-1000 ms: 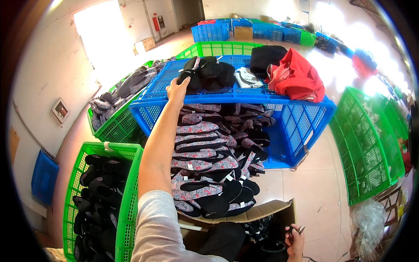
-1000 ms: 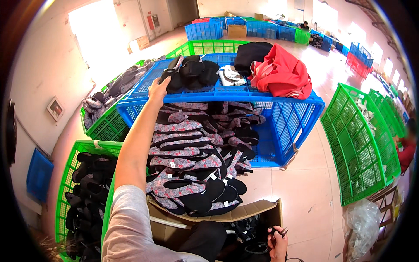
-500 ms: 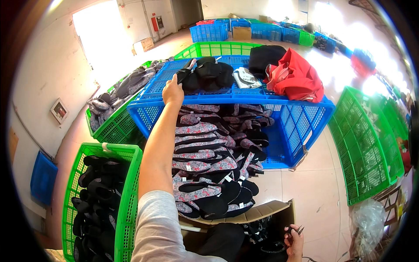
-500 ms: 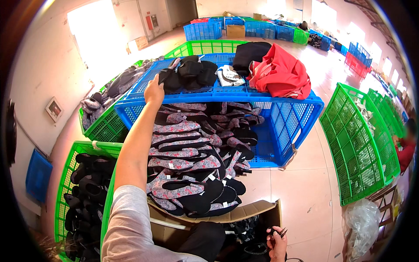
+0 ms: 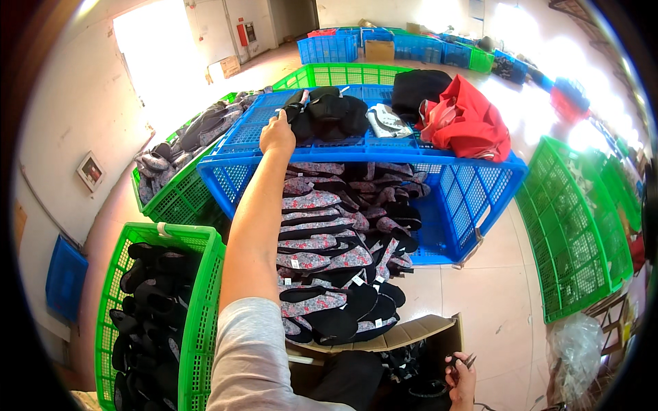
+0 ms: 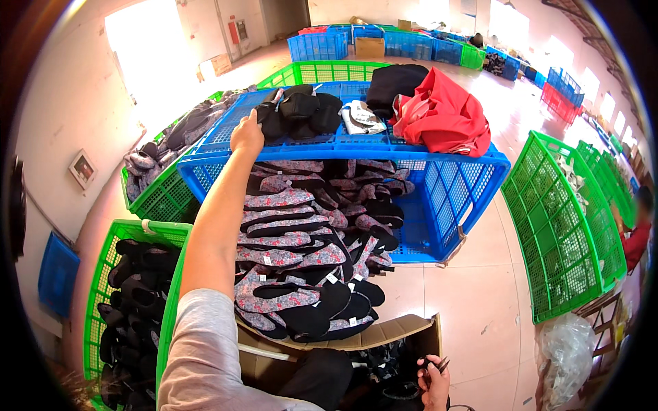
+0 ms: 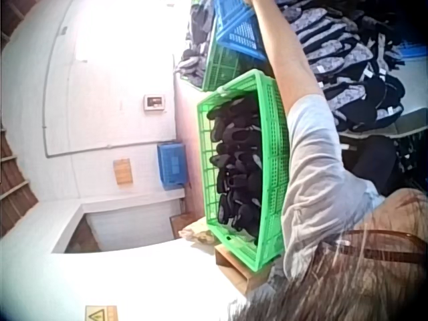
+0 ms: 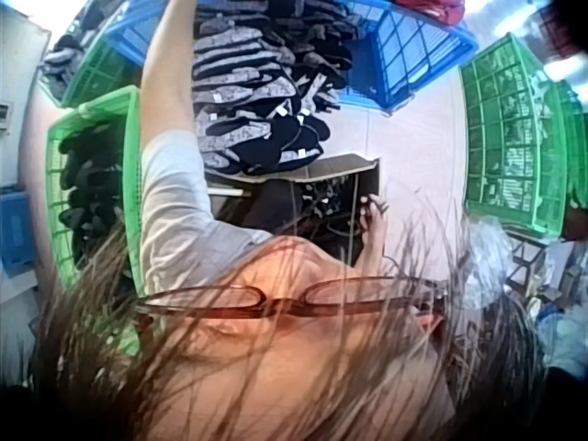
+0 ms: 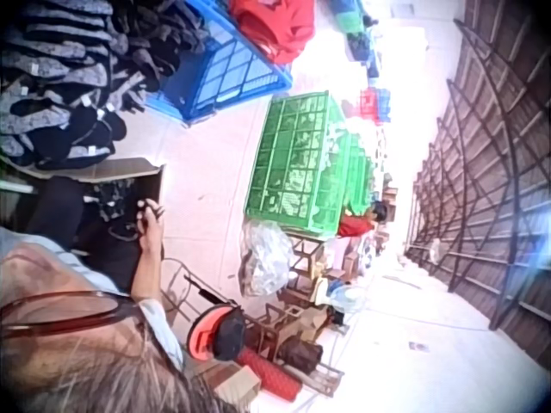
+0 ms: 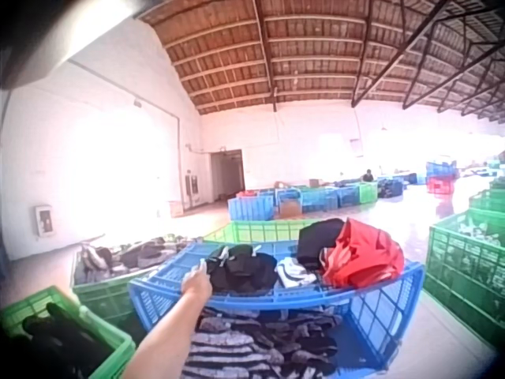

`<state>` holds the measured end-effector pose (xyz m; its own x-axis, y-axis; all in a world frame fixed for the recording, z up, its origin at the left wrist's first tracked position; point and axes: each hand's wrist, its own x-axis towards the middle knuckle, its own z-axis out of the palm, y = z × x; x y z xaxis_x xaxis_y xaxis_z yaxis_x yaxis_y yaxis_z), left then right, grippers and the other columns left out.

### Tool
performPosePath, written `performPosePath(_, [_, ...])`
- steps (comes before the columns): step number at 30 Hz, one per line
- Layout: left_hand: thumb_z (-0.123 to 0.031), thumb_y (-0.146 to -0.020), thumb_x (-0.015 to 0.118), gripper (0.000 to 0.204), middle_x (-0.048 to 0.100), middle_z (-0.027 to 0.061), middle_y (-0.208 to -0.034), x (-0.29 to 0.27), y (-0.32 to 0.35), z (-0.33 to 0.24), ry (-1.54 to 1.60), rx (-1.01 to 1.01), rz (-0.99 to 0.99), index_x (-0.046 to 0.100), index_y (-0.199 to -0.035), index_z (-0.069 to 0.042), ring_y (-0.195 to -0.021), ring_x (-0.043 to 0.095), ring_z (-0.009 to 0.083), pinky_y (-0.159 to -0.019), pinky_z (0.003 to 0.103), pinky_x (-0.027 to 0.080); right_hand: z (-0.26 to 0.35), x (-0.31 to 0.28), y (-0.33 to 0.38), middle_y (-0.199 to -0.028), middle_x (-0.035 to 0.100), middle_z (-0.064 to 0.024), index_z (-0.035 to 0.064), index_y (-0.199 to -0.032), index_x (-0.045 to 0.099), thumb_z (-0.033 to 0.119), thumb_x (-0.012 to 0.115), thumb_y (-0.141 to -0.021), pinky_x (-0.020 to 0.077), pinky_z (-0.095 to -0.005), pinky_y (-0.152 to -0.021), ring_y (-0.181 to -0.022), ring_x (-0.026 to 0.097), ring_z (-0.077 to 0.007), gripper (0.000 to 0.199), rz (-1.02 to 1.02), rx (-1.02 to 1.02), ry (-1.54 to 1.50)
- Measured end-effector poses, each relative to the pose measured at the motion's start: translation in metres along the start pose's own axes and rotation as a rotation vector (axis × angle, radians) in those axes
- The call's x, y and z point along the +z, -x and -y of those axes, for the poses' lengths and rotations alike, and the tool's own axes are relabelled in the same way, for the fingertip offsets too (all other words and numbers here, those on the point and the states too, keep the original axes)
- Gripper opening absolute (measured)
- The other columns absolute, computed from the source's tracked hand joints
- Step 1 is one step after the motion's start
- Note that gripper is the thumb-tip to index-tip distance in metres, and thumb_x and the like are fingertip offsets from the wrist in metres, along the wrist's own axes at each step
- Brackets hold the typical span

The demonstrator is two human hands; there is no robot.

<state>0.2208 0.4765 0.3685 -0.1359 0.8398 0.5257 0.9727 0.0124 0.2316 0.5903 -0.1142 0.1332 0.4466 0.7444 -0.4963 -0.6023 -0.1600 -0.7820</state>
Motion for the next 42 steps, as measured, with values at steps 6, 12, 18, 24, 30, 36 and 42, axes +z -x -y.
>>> performPosePath(6, [-0.023,-0.096,0.057,0.035,0.063,0.0152,-0.118,-0.004,0.003,0.007,-0.022,0.056,0.012,0.056,-0.13,-0.013,-0.11,0.063,0.0358,-0.09,0.046,0.052,0.0,0.003,0.0,-0.096,0.068,-0.0153,0.0038,-0.116,0.055,0.006,0.053,-0.093,0.0352,-0.0199,-0.04,-0.063,0.059,-0.0149,0.023,-0.011,0.006,0.012])
performPosePath(12, [-0.024,-0.095,0.058,0.028,0.063,0.0201,-0.113,0.01,0.001,0.021,0.041,0.072,-0.131,0.059,-0.116,-0.006,-0.103,0.064,0.0396,-0.086,0.049,0.052,0.006,0.015,0.005,-0.096,0.068,-0.0154,0.0037,-0.116,0.055,0.006,0.053,-0.093,0.0352,-0.02,-0.04,-0.064,0.059,-0.0151,0.023,-0.024,-0.004,0.023])
performPosePath(18, [-0.021,-0.095,0.054,0.03,0.063,0.0272,-0.116,0.013,-0.011,0.031,0.462,-0.413,-0.248,0.059,-0.109,0.005,-0.1,0.065,0.043,-0.087,0.047,0.052,0.005,0.012,0.007,-0.096,0.068,-0.0154,0.004,-0.117,0.055,0.006,0.053,-0.093,0.0358,-0.0203,-0.041,-0.064,0.059,-0.0153,0.024,-0.026,-0.006,0.02])
performPosePath(24, [-0.01,-0.096,0.055,0.026,0.056,0.0209,-0.117,0.005,-0.021,0.022,1.533,-0.652,-0.255,0.054,-0.113,0.01,-0.093,0.067,0.03,-0.072,0.031,0.063,0.004,0.015,0.006,-0.097,0.068,-0.0156,0.0048,-0.116,0.056,0.007,0.054,-0.093,0.0356,-0.0203,-0.041,-0.064,0.059,-0.0156,0.023,-0.008,-0.016,0.03])
performPosePath(30, [-0.005,-0.096,0.058,0.035,0.049,0.0224,-0.12,0.015,-0.032,0.018,1.961,-0.743,-0.164,0.044,-0.121,0.014,-0.09,0.066,0.0344,-0.076,0.034,0.066,-0.001,0.012,-0.003,-0.097,0.068,-0.016,0.0049,-0.116,0.056,0.007,0.054,-0.093,0.0351,-0.0201,-0.041,-0.064,0.059,-0.0157,0.023,0.03,-0.004,0.037])
performPosePath(36, [0.0,-0.093,0.058,0.025,0.052,0.022,-0.114,0.028,-0.031,0.02,2.019,-0.91,-0.16,0.048,-0.111,0.013,-0.085,0.065,0.0329,-0.073,0.034,0.067,0.0,0.011,-0.001,-0.096,0.068,-0.0161,0.0047,-0.115,0.057,0.006,0.053,-0.094,0.0347,-0.0198,-0.04,-0.064,0.06,-0.0155,0.022,0.012,0.003,0.013])
performPosePath(42, [-0.006,-0.097,0.055,0.038,0.057,0.0185,-0.109,0.032,-0.029,0.03,1.921,-0.846,-0.012,0.043,-0.132,0.002,-0.073,0.064,0.0252,-0.066,0.031,0.064,0.002,0.016,0.003,-0.097,0.068,-0.0161,0.0047,-0.116,0.057,0.006,0.053,-0.094,0.0349,-0.0197,-0.04,-0.063,0.06,-0.0153,0.022,0.001,0.002,0.003])
